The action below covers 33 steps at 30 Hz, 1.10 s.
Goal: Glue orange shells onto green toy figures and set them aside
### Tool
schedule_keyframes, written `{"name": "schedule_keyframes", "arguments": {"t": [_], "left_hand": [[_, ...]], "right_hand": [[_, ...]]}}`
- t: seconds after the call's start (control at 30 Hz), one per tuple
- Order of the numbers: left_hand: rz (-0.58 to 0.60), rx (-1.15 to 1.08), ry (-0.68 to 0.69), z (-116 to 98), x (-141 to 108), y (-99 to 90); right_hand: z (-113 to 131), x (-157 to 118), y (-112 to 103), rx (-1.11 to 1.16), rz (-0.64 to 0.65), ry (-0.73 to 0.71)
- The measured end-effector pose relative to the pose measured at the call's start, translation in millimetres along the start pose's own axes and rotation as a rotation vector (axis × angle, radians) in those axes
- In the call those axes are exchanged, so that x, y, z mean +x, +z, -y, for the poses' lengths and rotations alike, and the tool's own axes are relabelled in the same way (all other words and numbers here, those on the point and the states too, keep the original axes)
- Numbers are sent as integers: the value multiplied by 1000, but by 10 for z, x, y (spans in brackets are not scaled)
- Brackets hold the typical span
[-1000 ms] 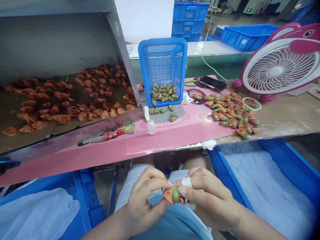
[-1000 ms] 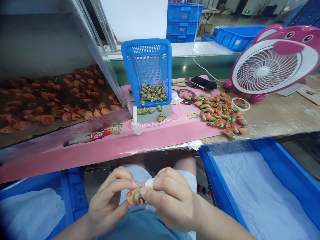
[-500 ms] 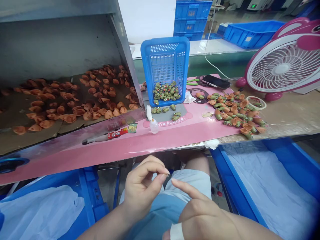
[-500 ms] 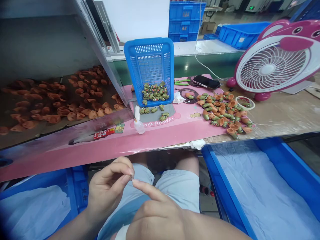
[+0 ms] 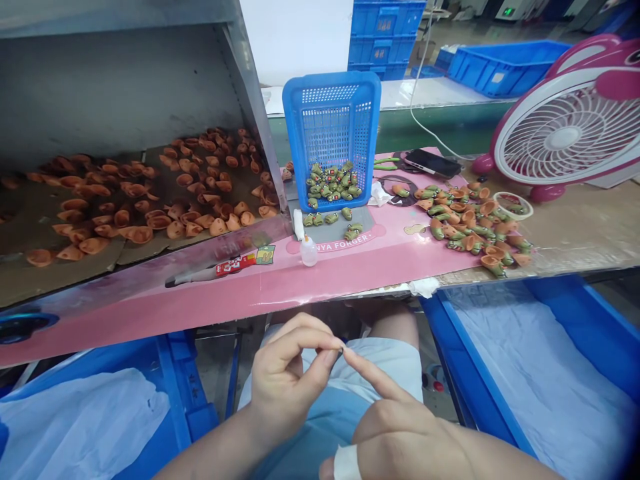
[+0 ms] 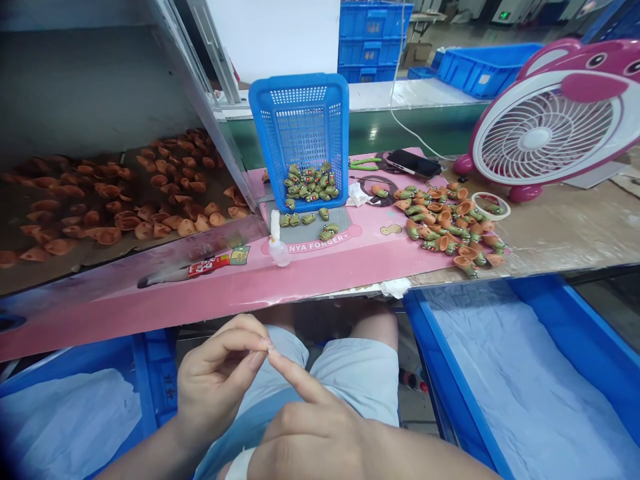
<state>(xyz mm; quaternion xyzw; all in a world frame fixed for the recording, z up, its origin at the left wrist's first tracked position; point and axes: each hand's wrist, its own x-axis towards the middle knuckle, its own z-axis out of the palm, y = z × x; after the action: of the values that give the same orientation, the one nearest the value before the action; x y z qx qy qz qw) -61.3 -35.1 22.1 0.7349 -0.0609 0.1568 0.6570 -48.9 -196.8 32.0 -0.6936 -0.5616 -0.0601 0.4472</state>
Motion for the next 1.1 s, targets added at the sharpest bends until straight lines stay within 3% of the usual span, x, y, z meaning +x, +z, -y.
{"name": "schedule_keyframes", "arguments": {"t": [0.33,0.7,0.93,1.1], "left_hand": [[-6,38,48,24,4,-7],[28,217,161,26,22,-55],[60,215,73,34,26,-61],[79,127,-15,8,34,-44]], "right_hand": [[-39,21,-58,-83,59,-113],[-87,74,75,-41,-32,-165],[-55,162,43,-87,-67,-84],[-89,172,29,-27,-1,-119]]}}
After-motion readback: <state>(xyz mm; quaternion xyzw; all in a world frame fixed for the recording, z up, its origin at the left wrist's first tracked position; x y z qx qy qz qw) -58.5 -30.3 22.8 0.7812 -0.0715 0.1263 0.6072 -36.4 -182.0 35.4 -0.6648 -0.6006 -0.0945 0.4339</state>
